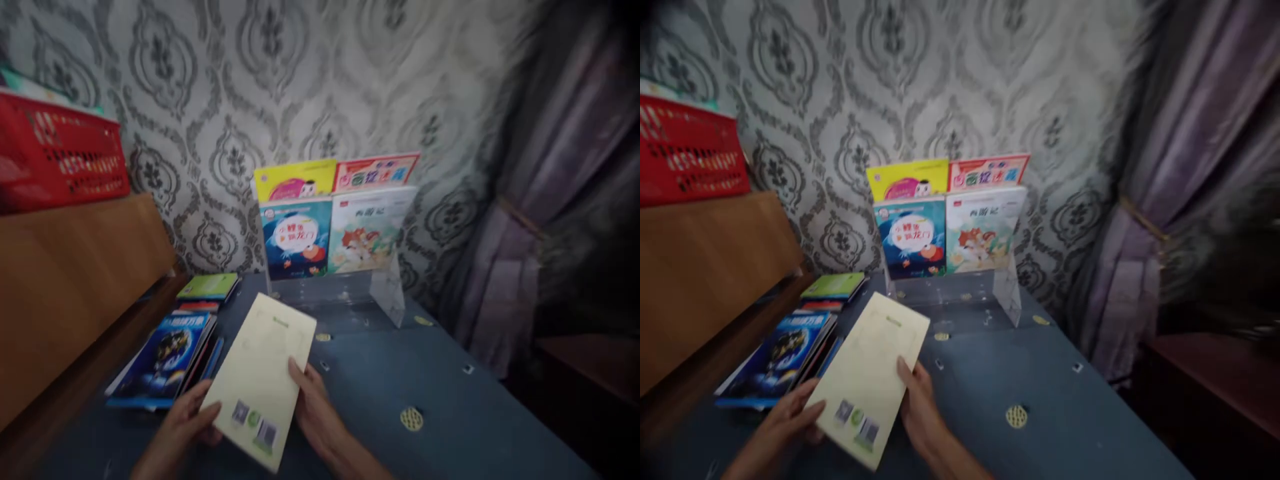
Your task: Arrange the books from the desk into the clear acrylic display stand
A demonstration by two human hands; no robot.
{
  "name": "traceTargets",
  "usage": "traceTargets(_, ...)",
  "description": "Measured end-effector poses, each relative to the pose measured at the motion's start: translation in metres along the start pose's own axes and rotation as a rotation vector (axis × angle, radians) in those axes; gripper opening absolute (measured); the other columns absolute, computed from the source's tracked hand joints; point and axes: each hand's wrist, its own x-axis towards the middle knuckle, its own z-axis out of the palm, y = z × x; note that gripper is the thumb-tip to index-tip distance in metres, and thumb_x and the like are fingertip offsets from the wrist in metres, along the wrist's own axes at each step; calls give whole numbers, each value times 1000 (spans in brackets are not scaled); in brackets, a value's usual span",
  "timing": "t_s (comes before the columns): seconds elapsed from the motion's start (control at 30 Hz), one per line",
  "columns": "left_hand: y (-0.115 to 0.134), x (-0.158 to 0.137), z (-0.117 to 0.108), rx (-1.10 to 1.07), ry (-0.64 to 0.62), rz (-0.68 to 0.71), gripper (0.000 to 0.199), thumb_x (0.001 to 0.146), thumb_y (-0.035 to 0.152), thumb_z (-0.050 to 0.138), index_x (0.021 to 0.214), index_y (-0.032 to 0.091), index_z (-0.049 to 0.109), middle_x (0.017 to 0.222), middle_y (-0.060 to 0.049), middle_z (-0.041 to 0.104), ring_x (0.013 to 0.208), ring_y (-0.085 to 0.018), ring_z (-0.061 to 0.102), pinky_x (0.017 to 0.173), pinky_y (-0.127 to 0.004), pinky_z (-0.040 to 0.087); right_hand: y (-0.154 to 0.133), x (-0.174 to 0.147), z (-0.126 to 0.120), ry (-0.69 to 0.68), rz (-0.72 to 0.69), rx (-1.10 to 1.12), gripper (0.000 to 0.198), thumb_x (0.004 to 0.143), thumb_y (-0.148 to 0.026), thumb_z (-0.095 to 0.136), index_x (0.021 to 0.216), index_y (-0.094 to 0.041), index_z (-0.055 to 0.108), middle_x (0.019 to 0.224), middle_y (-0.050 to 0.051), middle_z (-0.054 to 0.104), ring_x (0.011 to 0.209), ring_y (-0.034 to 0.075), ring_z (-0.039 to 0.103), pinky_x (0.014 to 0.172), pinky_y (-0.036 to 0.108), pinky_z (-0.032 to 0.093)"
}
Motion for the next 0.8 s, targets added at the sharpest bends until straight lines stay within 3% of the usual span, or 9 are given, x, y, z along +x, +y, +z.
traceTargets(0.07, 15, 8, -14, 26, 22, 120, 54, 61, 66, 80, 99, 27, 73, 91, -5, 74, 86, -27, 69, 74, -36, 57, -12, 3, -16, 24, -55, 6, 57, 63, -51, 90, 105, -18, 69, 99, 8, 78, 87, 23, 73, 81, 36, 57)
traceTargets(0.13, 40, 17, -27, 89, -1, 180, 47, 63, 66, 79, 90, 28, 74, 87, -4, 73, 91, -29, 68, 80, -38, 56, -27, 7, -36, 35, -103, -40, 54, 59, -48, 92, 97, -19, 69, 85, 3, 77, 74, 18, 71, 71, 29, 54)
traceTargets(0.23, 80, 28, -28, 166, -16, 253, 48, 63, 70, 76, 75, 24, 70, 75, -2, 67, 75, -23, 64, 69, -32, 53, -40, 7, -60, -38, -92, -176, 53, 56, -51, 93, 92, -21, 68, 68, -2, 71, 63, 15, 67, 63, 26, 49)
traceTargets(0.3, 101, 35, -17, 170, -8, 297, 53, 60, 74, 74, 69, 23, 66, 67, 0, 61, 63, -18, 56, 58, -27, 47, -38, 4, -68, -106, -67, -278, 57, 57, -56, 91, 96, -21, 68, 70, -1, 71, 64, 16, 68, 64, 27, 49)
traceTargets(0.47, 136, 47, 31, 330, -116, 441, 51, 65, 71, 69, 66, 21, 63, 61, 1, 54, 57, -15, 46, 53, -25, 38, -40, -6, -44, -188, -109, -403, 69, 70, -78, 69, 105, -18, 72, 89, 7, 75, 81, 19, 70, 76, 30, 49)
traceTargets(0.63, 166, 42, 75, 571, -246, 683, 34, 78, 55, 63, 68, 23, 65, 68, -2, 63, 66, -19, 54, 59, -27, 40, -69, -5, -1, -499, -160, -633, 64, 63, -67, 82, 101, -16, 75, 86, 3, 72, 76, 15, 63, 72, 25, 45)
traceTargets(0.73, 175, 34, 87, 637, -173, 757, 25, 80, 49, 63, 73, 26, 69, 72, -2, 68, 70, -22, 59, 65, -29, 44, -74, -4, 5, -443, -213, -574, 59, 68, -64, 79, 101, -16, 75, 86, 2, 71, 72, 14, 62, 68, 25, 45)
traceTargets(0.8, 170, 32, 84, 561, -17, 797, 23, 76, 49, 68, 87, 29, 72, 89, -4, 73, 85, -27, 65, 76, -33, 48, -71, -5, -1, -392, -238, -503, 57, 69, -63, 80, 101, -17, 74, 86, 2, 72, 73, 15, 64, 70, 26, 46)
